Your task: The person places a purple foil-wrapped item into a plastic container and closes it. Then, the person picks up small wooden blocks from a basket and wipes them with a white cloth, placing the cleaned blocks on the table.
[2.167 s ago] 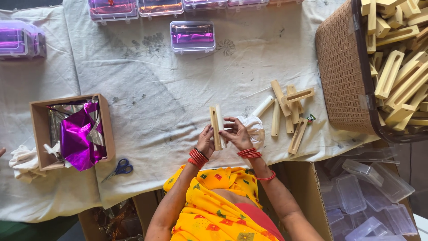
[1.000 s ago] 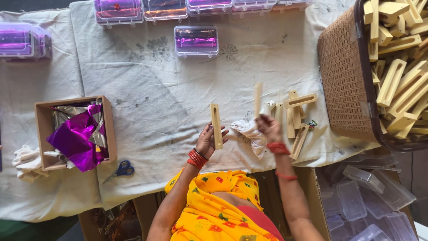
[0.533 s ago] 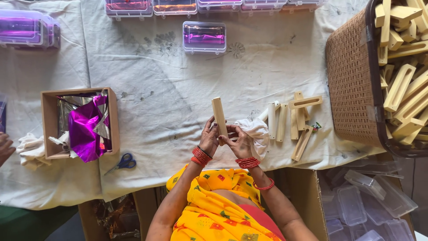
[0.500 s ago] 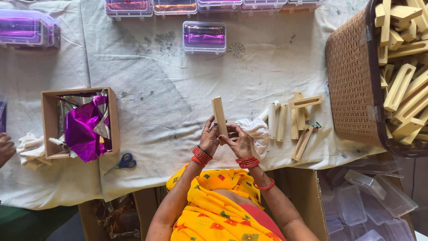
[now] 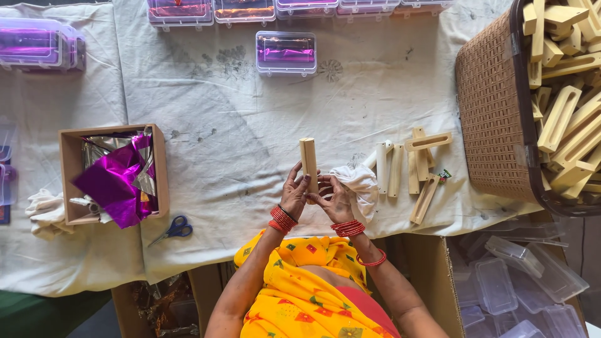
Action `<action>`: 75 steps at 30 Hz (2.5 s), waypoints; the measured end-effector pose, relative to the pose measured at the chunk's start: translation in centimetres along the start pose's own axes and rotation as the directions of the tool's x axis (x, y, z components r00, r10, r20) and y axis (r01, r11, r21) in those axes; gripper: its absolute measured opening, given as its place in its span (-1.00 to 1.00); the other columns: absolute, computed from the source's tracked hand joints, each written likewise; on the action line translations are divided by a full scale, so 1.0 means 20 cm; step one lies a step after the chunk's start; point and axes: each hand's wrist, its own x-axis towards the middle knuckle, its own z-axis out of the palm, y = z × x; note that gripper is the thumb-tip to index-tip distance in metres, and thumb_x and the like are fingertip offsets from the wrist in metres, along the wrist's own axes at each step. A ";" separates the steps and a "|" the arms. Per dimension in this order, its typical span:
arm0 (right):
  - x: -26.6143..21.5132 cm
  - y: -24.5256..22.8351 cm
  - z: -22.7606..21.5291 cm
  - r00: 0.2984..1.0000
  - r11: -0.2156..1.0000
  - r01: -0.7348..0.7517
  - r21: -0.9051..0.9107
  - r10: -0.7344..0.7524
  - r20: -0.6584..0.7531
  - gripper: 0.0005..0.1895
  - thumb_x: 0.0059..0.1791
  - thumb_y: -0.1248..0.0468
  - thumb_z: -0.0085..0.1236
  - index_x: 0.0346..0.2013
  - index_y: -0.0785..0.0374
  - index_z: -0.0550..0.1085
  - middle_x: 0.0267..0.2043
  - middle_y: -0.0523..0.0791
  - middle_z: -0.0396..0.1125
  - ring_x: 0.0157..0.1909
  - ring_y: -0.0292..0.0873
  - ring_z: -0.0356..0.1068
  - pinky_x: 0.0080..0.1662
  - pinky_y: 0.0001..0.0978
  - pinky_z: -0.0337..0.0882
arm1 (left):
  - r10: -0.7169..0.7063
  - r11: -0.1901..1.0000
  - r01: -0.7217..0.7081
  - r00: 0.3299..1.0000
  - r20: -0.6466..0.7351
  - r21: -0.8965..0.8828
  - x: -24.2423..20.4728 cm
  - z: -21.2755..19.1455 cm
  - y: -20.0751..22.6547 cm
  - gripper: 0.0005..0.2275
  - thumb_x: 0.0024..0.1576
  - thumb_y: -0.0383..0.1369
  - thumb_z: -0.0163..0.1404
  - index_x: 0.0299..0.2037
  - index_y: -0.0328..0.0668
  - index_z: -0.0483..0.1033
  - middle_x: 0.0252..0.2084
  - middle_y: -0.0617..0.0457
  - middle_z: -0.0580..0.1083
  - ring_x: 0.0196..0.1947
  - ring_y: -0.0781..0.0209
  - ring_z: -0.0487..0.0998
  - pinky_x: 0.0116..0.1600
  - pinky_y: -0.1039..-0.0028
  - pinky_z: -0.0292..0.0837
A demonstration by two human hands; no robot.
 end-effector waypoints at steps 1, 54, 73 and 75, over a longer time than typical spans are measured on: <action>0.00 0.00 0.00 1.000 1.000 0.000 0.000 0.000 0.000 -0.40 -0.17 0.15 0.46 0.07 0.27 0.44 -0.09 -0.09 0.50 -0.17 -0.23 0.51 -0.15 -0.41 0.56 | 0.000 1.000 0.000 1.000 0.000 0.000 -0.01 0.00 0.01 -0.43 0.24 -0.30 0.01 0.46 -0.04 0.09 0.20 -0.17 0.46 0.14 0.04 0.55 0.13 0.17 0.62; 0.42 0.15 -0.38 0.877 0.757 -0.409 0.509 0.174 0.447 -0.61 0.06 0.15 0.10 0.14 0.23 0.54 -0.07 -0.06 0.46 -0.06 -0.16 0.53 -0.01 -0.32 0.65 | -0.617 0.677 0.443 0.777 0.125 0.588 -0.05 0.08 0.43 -0.41 0.15 -0.39 0.14 0.39 -0.30 0.22 -0.01 -0.11 0.55 -0.18 0.04 0.69 -0.07 0.21 0.72; -0.04 0.52 -0.31 0.957 0.528 0.243 -0.814 -0.270 0.110 -0.10 -0.18 0.02 0.35 0.39 -0.14 0.14 0.41 0.04 0.07 0.40 0.06 0.06 0.26 0.11 0.10 | -0.006 -0.482 -0.037 0.999 0.038 0.875 0.24 -0.38 0.13 -0.34 0.06 -0.45 0.14 0.39 0.20 0.20 -0.03 -0.09 0.50 -0.10 -0.18 0.57 -0.09 -0.02 0.49; -0.12 0.58 -0.34 0.945 0.503 0.245 -0.829 -0.316 0.087 -0.19 -0.12 0.14 0.30 0.39 -0.21 0.19 0.45 -0.08 0.01 0.39 0.06 0.00 0.27 0.14 0.07 | -0.010 -0.522 -0.075 0.997 0.081 0.849 0.29 -0.34 0.15 -0.36 0.09 -0.50 0.07 0.39 0.26 0.19 -0.01 -0.03 0.48 -0.10 -0.15 0.57 -0.07 0.02 0.50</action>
